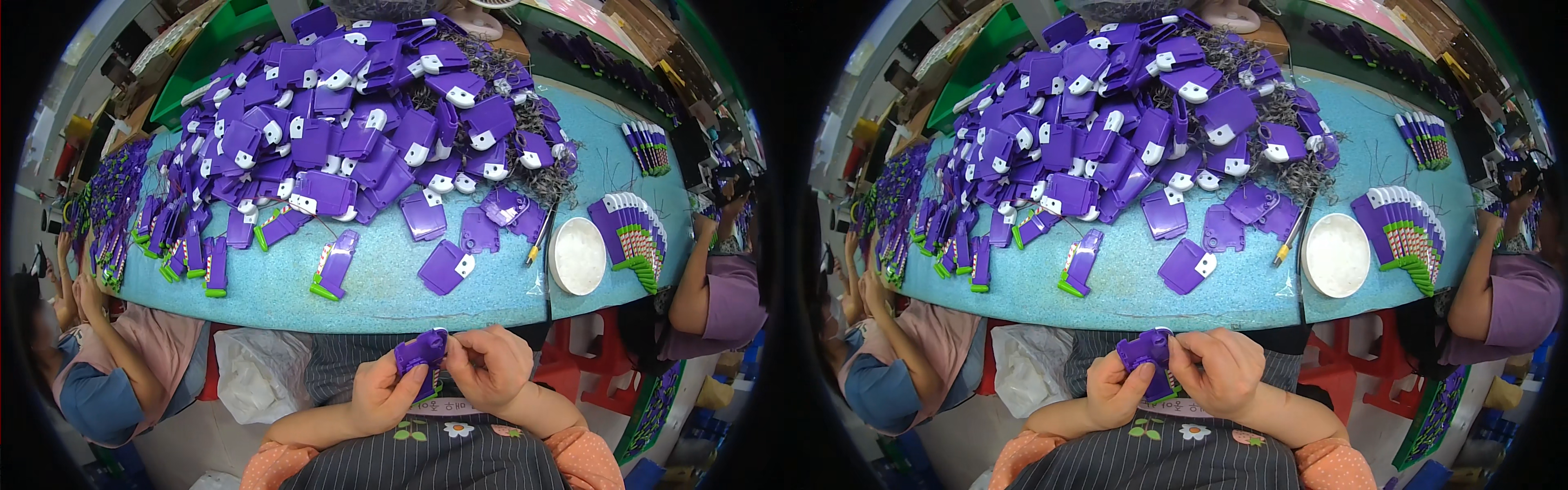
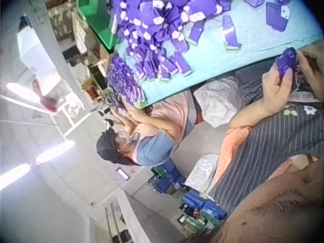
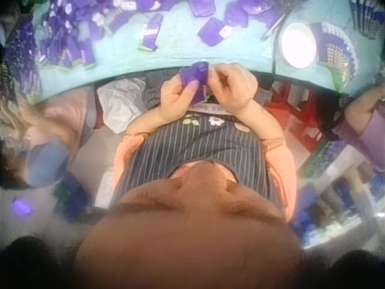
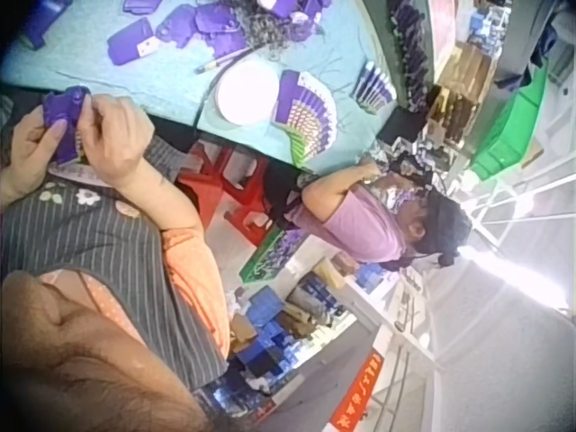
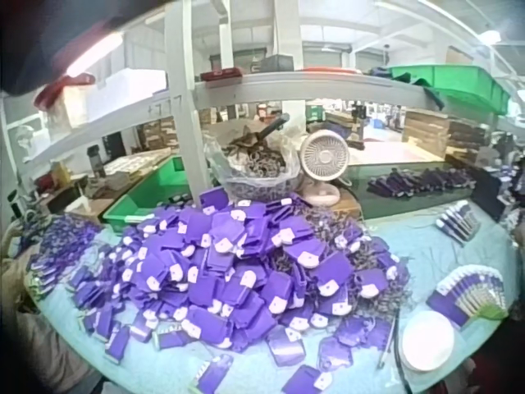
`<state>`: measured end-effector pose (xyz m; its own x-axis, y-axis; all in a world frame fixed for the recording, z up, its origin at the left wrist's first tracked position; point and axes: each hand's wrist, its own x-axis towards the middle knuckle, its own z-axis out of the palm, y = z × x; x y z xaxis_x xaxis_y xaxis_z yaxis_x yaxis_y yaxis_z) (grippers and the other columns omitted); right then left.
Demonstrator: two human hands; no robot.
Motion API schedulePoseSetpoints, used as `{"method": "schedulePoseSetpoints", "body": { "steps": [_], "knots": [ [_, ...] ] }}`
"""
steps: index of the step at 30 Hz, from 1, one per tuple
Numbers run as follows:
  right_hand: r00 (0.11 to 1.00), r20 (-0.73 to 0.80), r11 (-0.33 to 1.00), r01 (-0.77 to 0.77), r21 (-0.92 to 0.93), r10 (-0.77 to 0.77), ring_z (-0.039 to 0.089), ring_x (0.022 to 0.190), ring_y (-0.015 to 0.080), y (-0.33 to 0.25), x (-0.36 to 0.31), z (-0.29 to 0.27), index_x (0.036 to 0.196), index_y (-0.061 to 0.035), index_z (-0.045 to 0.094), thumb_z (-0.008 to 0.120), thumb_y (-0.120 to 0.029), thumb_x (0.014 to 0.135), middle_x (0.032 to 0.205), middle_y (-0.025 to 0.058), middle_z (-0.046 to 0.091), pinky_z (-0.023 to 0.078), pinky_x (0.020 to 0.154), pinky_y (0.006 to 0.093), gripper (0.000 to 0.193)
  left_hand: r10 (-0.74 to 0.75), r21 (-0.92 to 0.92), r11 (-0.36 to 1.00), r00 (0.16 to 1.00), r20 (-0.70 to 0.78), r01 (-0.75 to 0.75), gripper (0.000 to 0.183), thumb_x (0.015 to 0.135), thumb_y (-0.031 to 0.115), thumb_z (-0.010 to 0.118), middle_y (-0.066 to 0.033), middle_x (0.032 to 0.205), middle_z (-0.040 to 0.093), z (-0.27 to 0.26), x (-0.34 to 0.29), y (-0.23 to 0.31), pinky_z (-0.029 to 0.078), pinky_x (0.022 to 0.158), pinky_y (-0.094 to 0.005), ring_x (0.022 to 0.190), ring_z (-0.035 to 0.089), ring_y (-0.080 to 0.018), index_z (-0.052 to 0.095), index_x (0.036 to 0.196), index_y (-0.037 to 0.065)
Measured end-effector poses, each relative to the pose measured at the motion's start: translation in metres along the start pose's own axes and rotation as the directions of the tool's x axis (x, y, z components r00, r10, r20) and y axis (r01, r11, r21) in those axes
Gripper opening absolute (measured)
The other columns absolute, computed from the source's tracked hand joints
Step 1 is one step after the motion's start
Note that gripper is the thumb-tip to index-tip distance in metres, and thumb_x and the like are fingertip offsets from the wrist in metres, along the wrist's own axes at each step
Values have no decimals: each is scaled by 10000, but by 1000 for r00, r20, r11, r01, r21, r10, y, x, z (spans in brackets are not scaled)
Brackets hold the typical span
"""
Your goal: The person assembles purple plastic toy components by hand. They pick up a purple plastic body, insert a white plastic piece into a slot, and then attach a green plastic base to the bottom. The completed units are placed on the table.
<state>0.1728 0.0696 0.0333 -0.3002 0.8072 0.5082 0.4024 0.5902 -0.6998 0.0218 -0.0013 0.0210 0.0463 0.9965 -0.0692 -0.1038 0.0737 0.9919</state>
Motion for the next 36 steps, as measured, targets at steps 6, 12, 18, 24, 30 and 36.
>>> {"method": "schedulePoseSetpoints", "body": {
  "steps": [6,12,18,24,30,36],
  "knots": [
    [973,132,939,-217,265,188,487,516,123,0,0,-4,829,-17,573,659,-65,780,687,61,532,387,460,240,110,222,399,891,974,35,-217,316,848,20,555,-144,864,654,2,5,1,507,597,-279,673,653,-200,528,1154,-53],
    [660,712,466,-722,512,241,458,673,48,32,28,-16,859,-37,528,548,-85,886,775,-13,520,368,603,199,59,101,379,901,952,288,-211,296,837,34,570,-147,842,653,-11,10,7,515,607,-297,685,657,-230,534,1122,-37],
    [787,241,483,-555,677,567,481,689,30,38,49,7,981,-53,515,598,-49,846,802,-12,528,360,582,168,159,-229,-367,876,939,257,314,335,940,116,437,-153,1121,558,-17,12,20,489,825,-319,981,599,-223,385,1242,-19],
    [884,415,826,-391,407,214,559,821,145,7,5,4,1111,37,550,579,-5,808,1080,137,556,454,699,238,307,154,244,963,978,-142,-116,300,859,28,540,-162,927,626,-6,14,14,500,634,-300,744,637,-210,497,1149,-33],
    [923,328,869,-323,376,202,587,935,193,1,0,6,1051,59,581,543,32,820,1102,159,568,477,772,279,235,409,501,807,908,-92,-313,294,825,-6,581,-166,851,640,-1,15,1,492,542,-281,602,628,-201,526,1109,-55],
    [908,311,793,-403,456,282,584,884,189,-2,-4,15,1042,59,579,510,-2,860,1013,138,595,452,773,267,203,37,-106,993,986,-163,-55,266,915,43,486,-86,978,608,3,6,-8,464,755,-239,838,568,-87,471,1162,-53]
  ]
}}
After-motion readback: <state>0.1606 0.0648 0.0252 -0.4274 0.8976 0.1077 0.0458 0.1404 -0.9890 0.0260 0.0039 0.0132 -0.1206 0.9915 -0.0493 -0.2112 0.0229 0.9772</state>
